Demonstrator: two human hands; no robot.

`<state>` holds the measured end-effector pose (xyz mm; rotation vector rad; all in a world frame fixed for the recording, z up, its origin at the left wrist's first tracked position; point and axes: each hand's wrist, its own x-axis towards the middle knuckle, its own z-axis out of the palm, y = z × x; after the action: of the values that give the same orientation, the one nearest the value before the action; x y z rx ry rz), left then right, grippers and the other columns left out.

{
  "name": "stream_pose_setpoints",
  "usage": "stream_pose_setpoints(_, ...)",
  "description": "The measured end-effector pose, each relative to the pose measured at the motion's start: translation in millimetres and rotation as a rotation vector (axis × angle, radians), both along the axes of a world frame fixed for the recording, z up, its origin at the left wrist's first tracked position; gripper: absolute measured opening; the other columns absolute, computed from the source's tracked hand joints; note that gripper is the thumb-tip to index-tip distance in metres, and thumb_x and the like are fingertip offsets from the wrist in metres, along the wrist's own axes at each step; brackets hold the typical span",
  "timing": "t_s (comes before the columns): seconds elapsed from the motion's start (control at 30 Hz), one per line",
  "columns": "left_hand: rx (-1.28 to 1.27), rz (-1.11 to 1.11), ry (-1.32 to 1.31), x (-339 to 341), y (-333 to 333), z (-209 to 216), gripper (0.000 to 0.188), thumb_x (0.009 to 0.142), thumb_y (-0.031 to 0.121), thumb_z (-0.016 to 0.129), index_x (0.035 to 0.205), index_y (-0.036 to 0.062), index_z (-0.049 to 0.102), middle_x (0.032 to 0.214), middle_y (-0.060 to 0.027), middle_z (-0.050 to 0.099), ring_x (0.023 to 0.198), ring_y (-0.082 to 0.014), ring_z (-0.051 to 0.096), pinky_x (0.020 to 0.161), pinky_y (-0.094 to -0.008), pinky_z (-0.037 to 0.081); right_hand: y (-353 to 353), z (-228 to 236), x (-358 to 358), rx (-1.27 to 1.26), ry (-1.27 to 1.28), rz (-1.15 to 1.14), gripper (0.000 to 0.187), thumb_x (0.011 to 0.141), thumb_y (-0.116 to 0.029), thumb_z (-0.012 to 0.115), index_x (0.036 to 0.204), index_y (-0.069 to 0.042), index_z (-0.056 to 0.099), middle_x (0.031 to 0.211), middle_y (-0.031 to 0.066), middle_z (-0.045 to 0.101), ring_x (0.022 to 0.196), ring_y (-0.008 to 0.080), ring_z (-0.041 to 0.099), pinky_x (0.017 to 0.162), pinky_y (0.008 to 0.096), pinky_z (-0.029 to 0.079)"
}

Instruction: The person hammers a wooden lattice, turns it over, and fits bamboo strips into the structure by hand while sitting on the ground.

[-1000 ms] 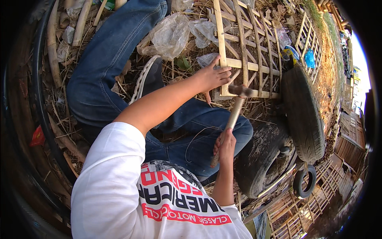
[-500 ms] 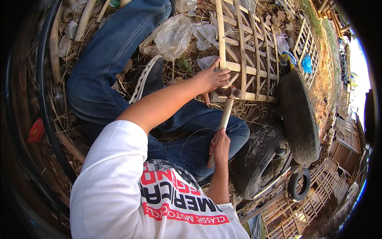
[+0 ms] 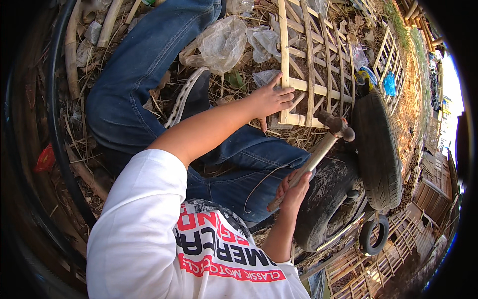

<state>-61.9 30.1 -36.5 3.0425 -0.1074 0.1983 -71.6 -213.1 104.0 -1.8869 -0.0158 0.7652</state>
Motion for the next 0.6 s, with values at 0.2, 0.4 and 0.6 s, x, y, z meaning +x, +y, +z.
stream_pose_setpoints(0.2, -0.002, 0.007, 0.047, 2.8, -0.7, 1.8, 0.119, 0.04, 0.074, 0.071, 0.14, 0.0179, 0.043, 0.146, 0.0006, 0.039, 0.144, -0.0197, 0.02, 0.112, -0.0696, 0.004, -1.3, -36.7, 4.3, -0.21, 0.186, 0.058, 0.058, 0.098, -0.059, 0.034, 0.079, -0.005, 0.044, 0.05, 0.0016, 0.037, 0.037, 0.0121, 0.04, 0.034, 0.0264, 0.036)
stream_pose_setpoints(0.4, -0.004, 0.019, 0.027, 1.1, 0.4, 3.2, 0.116, 0.039, 0.073, 0.072, 0.137, 0.0168, 0.046, 0.144, 0.0016, 0.041, 0.143, -0.0196, 0.023, 0.112, -0.0694, 0.003, -1.4, -39.3, 3.0, -0.235, 0.189, 0.017, 0.057, 0.098, -0.059, 0.034, 0.08, -0.006, 0.043, 0.051, 0.0011, 0.037, 0.036, 0.0124, 0.038, 0.033, 0.0266, 0.034)
stream_pose_setpoints(0.6, -0.027, 0.013, -0.023, -0.6, 1.2, -4.9, 0.111, 0.042, 0.069, 0.074, 0.134, 0.0146, 0.048, 0.143, 0.0001, 0.043, 0.143, -0.0197, 0.024, 0.111, -0.0708, 0.002, 1.1, -37.2, 0.8, -0.249, 0.211, -0.01, 0.058, 0.096, -0.063, 0.034, 0.081, -0.008, 0.042, 0.05, 0.0, 0.033, 0.035, 0.0126, 0.034, 0.032, 0.0268, 0.031)
